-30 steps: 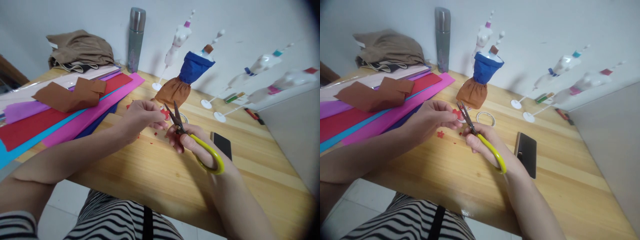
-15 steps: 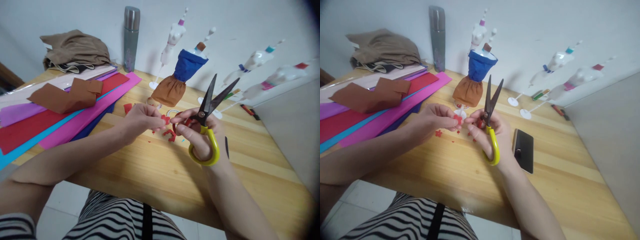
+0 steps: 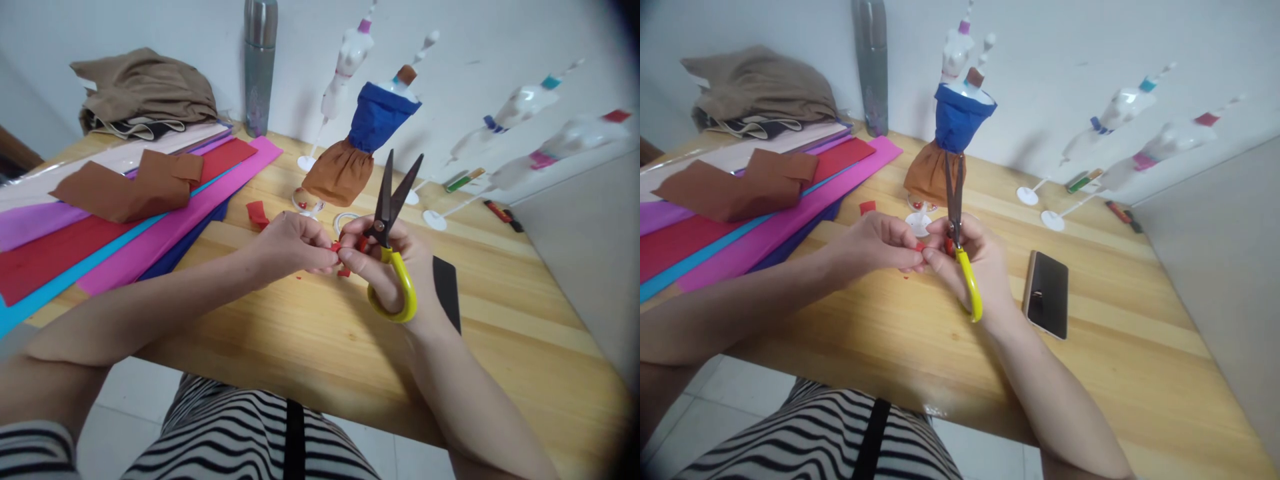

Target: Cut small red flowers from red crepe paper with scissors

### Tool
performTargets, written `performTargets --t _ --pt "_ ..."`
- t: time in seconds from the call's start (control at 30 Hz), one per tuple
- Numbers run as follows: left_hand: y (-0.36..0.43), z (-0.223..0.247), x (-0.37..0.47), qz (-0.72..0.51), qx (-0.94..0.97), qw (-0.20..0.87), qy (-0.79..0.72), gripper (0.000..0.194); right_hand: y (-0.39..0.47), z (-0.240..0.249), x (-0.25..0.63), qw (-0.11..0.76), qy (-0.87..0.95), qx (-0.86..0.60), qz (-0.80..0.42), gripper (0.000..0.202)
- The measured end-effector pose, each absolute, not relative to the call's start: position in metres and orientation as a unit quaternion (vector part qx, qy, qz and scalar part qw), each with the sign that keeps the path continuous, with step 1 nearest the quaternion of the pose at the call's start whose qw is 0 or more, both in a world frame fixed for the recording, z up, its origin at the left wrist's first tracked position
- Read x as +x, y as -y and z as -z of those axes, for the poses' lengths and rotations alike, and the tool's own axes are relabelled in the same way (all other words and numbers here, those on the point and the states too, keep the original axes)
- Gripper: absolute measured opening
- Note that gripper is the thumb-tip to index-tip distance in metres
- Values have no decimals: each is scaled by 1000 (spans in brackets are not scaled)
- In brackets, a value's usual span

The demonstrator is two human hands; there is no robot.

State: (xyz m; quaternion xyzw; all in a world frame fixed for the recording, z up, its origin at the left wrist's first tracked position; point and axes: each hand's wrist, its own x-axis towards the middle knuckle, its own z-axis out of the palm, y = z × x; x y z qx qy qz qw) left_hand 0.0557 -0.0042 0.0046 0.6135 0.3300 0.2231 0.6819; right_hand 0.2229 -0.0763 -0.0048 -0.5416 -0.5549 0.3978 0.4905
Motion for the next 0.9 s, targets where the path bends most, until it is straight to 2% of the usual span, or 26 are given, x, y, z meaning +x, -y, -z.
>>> performTargets --t 0.1,0.23,0.33,0.6,0.73,0.9 --pt "0 -8 54 -213 575 717 -333 3 74 4 221 569 506 -532 -371 26" --pt "-2 -10 53 -210 524 748 -348 17 70 8 224 628 449 -511 -379 28" --pt "2 -6 56 -202 507 763 -345 17 68 14 223 659 421 -487 -390 28" --pt "15 -2 61 -289 497 744 -339 19 69 25 212 676 407 -478 -385 26" --pt "15 -1 60 -297 487 751 -331 12 70 25 208 683 400 -472 -388 26" --pt "11 3 59 -300 488 763 -301 14 71 24 206 690 399 -459 -393 27"
